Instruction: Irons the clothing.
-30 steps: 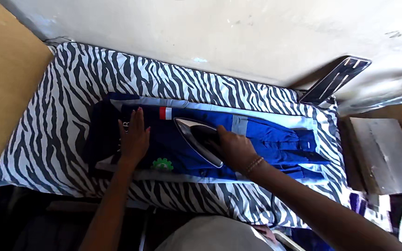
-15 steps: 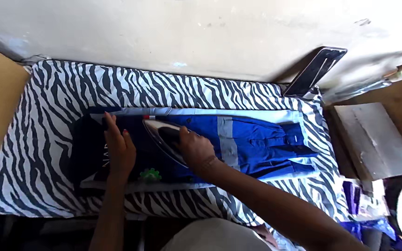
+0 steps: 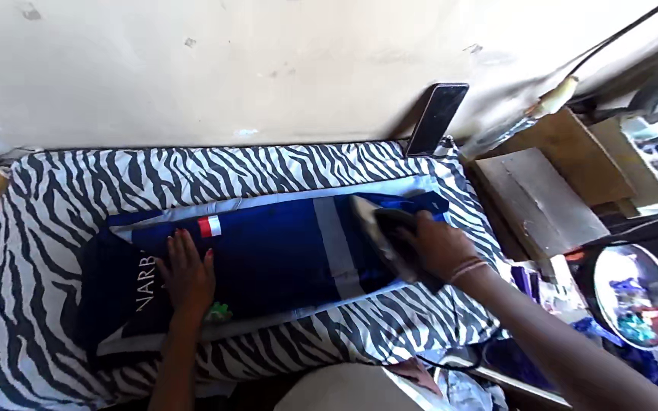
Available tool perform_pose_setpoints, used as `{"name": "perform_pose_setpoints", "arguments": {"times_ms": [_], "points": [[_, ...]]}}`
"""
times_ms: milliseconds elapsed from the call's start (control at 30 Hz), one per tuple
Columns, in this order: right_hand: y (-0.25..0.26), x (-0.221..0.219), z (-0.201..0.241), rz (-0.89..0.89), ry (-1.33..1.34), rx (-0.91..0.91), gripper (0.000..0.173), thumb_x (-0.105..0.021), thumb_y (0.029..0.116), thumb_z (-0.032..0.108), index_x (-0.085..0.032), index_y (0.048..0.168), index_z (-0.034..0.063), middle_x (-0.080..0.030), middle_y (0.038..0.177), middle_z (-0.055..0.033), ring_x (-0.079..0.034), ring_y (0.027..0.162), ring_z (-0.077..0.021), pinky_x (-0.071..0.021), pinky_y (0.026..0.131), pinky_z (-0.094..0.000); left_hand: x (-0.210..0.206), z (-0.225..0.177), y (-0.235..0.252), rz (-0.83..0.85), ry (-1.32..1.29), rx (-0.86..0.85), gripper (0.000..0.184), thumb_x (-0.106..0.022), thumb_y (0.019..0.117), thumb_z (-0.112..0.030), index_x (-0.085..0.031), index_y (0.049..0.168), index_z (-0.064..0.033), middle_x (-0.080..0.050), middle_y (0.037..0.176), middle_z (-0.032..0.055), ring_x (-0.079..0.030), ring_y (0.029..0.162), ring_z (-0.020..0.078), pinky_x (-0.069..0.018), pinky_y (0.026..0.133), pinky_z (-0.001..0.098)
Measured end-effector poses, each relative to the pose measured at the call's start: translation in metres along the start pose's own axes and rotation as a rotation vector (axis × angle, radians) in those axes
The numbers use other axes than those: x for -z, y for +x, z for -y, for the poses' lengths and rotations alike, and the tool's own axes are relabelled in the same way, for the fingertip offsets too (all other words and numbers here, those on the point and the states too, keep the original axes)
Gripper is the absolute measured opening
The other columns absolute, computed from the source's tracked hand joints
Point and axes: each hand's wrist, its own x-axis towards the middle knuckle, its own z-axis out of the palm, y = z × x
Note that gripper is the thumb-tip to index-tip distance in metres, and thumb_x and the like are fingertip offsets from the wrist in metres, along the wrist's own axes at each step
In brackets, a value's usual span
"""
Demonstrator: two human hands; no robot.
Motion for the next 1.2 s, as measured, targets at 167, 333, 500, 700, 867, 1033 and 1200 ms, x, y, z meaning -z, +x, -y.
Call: {"name": "perform_pose_setpoints", "arguments": {"times_ms": [167,333,500,700,867,1033,1200], "points": [[-0.021,0.036,-0.043,-0.293,0.172,-0.152,0.063,-0.056,0.1068,0.041,-0.048,0.134,-0.0157,-0.063,0.110,-0.0429,-0.061,0.109,-0.0622,-0.0462,0.091,-0.0737,0.030,-0.054,0.005,-0.033,-0.082,-0.071,0.071,-0.041,0.1052,-0.035,-0.024,0.156,0.0126,-0.030,0.158,0.0370,-0.025,0.148,0.0580,-0.0108,0.113,0.0803],[0.001,0.012,0.032,-0.066,0.176,0.000,0.061,-0.049,0.1081,0.048,-0.047,0.138,-0.0057,-0.067,0.113,-0.0315,-0.067,0.108,-0.0503,-0.0535,0.090,-0.0638,-0.014,-0.077,0.007,-0.006,-0.050,-0.190,0.072,-0.033,0.1052,-0.051,-0.035,0.158,-0.0034,-0.033,0.163,0.0240,-0.025,0.151,0.0504,-0.0074,0.112,0.0820],[0.007,-0.020,-0.004,0.023,0.219,-0.189,0.062,-0.045,0.1100,0.045,-0.043,0.145,-0.0058,-0.066,0.120,-0.0338,-0.065,0.115,-0.0516,-0.0509,0.095,-0.0644,-0.023,-0.056,-0.003,-0.009,-0.097,-0.174,0.074,-0.029,0.1052,-0.050,-0.031,0.158,0.0027,-0.035,0.160,0.0276,-0.026,0.150,0.0520,-0.0064,0.113,0.0803],[0.007,-0.009,0.020,0.089,0.265,-0.123,0.065,-0.046,0.1085,0.050,-0.046,0.143,-0.0056,-0.067,0.117,-0.0314,-0.066,0.113,-0.0488,-0.0518,0.095,-0.0613,-0.022,-0.061,-0.001,-0.032,-0.126,-0.149,0.076,-0.030,0.1042,-0.049,-0.028,0.158,0.0057,-0.034,0.160,0.0301,-0.025,0.150,0.0514,-0.0049,0.112,0.0798],[0.012,-0.002,0.051,0.193,0.255,-0.050,0.062,-0.043,0.1096,0.049,-0.044,0.144,-0.0018,-0.067,0.122,-0.0284,-0.066,0.116,-0.0453,-0.0525,0.095,-0.0592,-0.015,-0.057,-0.003,-0.018,-0.150,-0.132,0.073,-0.031,0.1051,-0.045,-0.032,0.155,0.0078,-0.037,0.157,0.0322,-0.029,0.149,0.0522,-0.0051,0.112,0.0797],[-0.018,0.013,-0.022,0.190,0.234,-0.038,0.063,-0.047,0.1075,0.052,-0.051,0.137,-0.0043,-0.067,0.114,-0.0309,-0.066,0.110,-0.0494,-0.0520,0.092,-0.0634,0.005,-0.093,0.018,-0.058,-0.175,-0.276,0.055,-0.041,0.1058,-0.034,-0.052,0.144,0.0054,-0.050,0.146,0.0336,-0.042,0.139,0.0553,-0.0192,0.112,0.0764],[0.010,0.000,-0.079,-0.019,0.300,-0.261,0.062,-0.047,0.1086,0.048,-0.049,0.138,-0.0070,-0.065,0.119,-0.0347,-0.064,0.116,-0.0523,-0.0486,0.097,-0.0659,-0.019,-0.219,0.048,0.181,-0.365,-0.617,0.041,-0.051,0.1025,-0.020,-0.063,0.138,-0.0032,-0.057,0.145,0.0220,-0.048,0.139,0.0451,-0.0369,0.114,0.0616]]}}
